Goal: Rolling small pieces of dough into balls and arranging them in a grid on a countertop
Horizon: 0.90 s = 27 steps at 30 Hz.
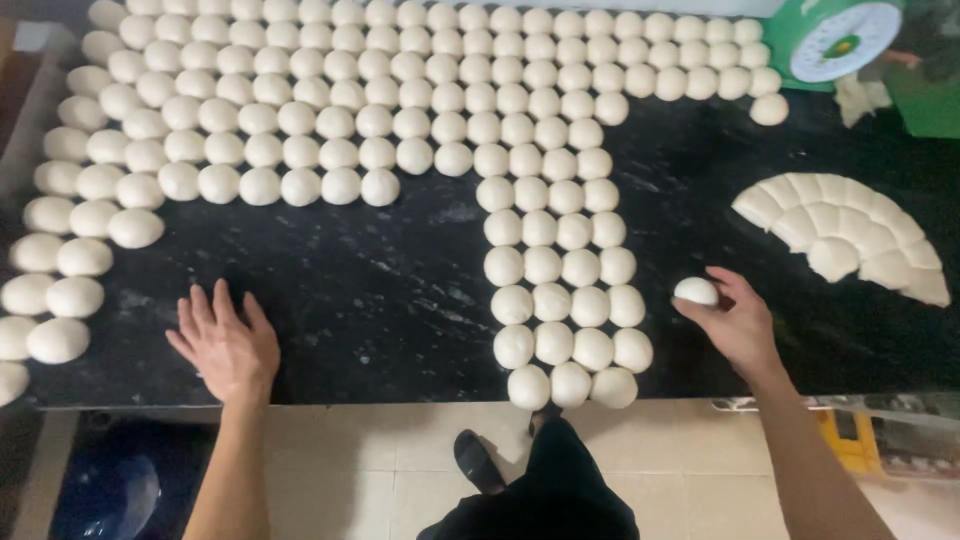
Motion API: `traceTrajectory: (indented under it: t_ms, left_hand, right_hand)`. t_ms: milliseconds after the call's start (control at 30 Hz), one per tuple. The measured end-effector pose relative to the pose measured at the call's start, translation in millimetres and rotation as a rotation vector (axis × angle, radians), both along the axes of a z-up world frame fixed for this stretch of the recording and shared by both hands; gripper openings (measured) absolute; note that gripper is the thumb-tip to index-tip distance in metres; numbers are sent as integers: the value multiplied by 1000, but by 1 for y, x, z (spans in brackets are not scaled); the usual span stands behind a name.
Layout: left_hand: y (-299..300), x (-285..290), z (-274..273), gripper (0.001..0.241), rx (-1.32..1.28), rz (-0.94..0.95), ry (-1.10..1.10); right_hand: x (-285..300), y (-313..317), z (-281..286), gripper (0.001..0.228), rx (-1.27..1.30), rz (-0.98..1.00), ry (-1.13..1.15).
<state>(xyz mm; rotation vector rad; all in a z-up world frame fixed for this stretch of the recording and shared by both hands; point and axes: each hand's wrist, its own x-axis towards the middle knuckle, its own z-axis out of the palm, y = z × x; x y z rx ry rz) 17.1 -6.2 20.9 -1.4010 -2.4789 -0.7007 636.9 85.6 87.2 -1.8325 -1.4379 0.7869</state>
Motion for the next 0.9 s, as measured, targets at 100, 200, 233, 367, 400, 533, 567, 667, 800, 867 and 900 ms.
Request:
traceTrajectory:
  t_ms: [100, 200, 233, 367, 400, 533, 567, 667, 800, 867, 900]
  left_hand:
    - [0, 4, 10, 47, -7, 3, -27]
    - [-1, 7, 16, 48, -9, 10, -48]
    - [0, 7, 18, 48, -8, 18, -45]
    - [0, 9, 26, 49, -35, 33, -77]
    - [1, 10, 29, 49, -42, 35, -83]
    - [2, 10, 33, 50, -51, 51, -83]
    - [1, 10, 31, 49, -36, 50, -78]
    - [-3, 1, 19, 48, -12, 39, -1]
    - [-4, -7, -2, 39, 59, -12, 219]
    - [7, -5, -8, 39, 80, -26, 220]
    - [13, -3, -10, 40, 85, -33, 215]
  right_hand:
    - [-60, 23, 32, 53, 155, 235, -138]
    - [-147, 56, 49, 57, 271, 456, -106]
    - [-177, 64, 51, 60, 301, 519, -127]
    - [-281, 101, 36, 68, 448, 707, -78]
    - [-299, 110, 29, 68, 450, 711, -73]
    - [-349, 130, 5, 73, 481, 709, -166]
    - [-352, 130, 3, 77, 475, 682, -243]
    - [-344, 115, 12, 78, 738, 608, -278]
    - [-275, 103, 27, 58, 362, 381, -81]
    - [-219, 101, 24, 36, 520, 282, -27]
    - [-185, 103, 20, 33, 520, 175, -24]
